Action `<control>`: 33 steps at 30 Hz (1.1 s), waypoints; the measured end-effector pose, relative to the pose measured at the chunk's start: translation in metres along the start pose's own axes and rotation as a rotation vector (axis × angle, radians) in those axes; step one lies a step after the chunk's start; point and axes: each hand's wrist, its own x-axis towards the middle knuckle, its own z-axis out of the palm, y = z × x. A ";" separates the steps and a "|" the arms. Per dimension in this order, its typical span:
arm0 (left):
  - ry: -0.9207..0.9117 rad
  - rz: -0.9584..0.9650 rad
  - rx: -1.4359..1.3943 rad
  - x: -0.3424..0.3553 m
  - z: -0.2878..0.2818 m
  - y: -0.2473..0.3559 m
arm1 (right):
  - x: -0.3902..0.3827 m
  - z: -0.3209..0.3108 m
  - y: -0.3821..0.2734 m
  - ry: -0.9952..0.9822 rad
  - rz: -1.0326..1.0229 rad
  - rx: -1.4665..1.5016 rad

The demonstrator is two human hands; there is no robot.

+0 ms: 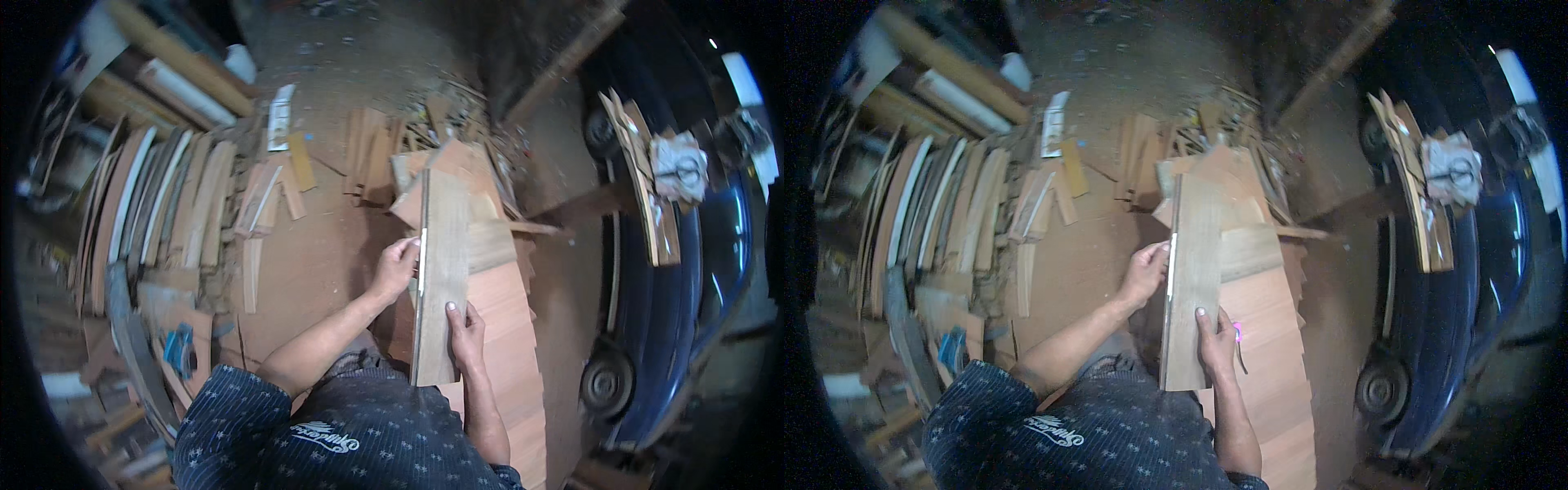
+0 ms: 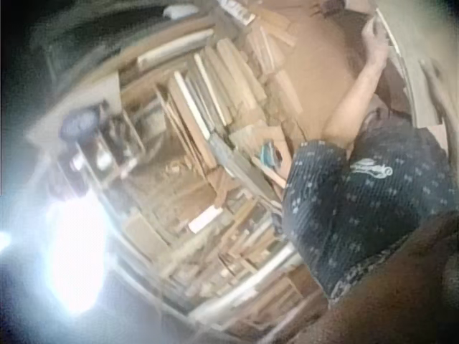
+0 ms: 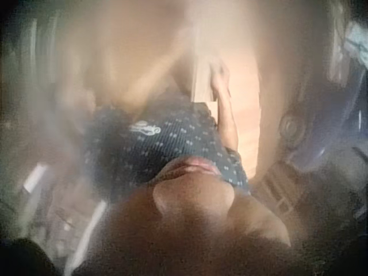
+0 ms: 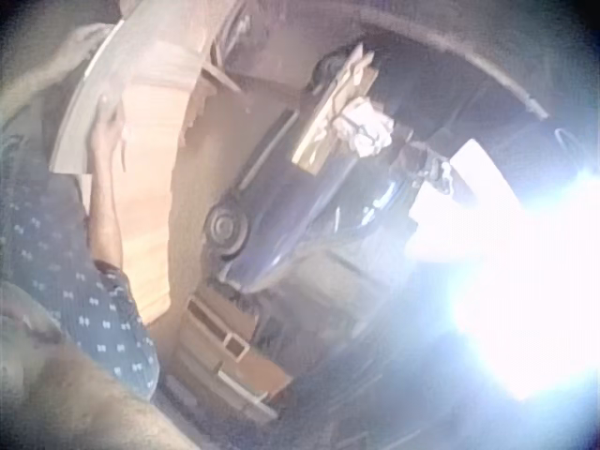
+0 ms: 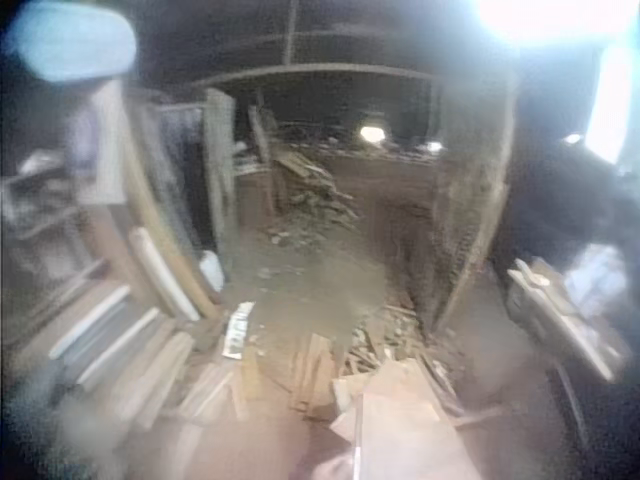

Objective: The person measures a stack of wooden planks with a tape measure and marks them with a pencil. They then use a circular saw to cut the planks into smaller pieces, stacking the cut wood on the floor.

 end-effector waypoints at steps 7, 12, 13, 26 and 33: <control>0.231 0.335 0.333 -0.102 -0.044 -0.028 | -0.069 0.013 0.016 -0.204 -0.196 -0.104; 0.372 0.308 0.394 -0.221 -0.071 -0.060 | -0.119 0.029 0.041 -0.391 -0.232 -0.112; 0.393 0.280 0.385 -0.245 -0.077 -0.067 | -0.133 0.033 0.049 -0.427 -0.209 -0.105; 0.415 0.096 0.194 -0.432 -0.183 -0.104 | -0.211 0.115 0.107 -0.801 0.137 -0.123; 1.057 0.180 0.009 -0.576 -0.416 -0.120 | -0.237 0.178 0.140 -0.650 0.208 -0.322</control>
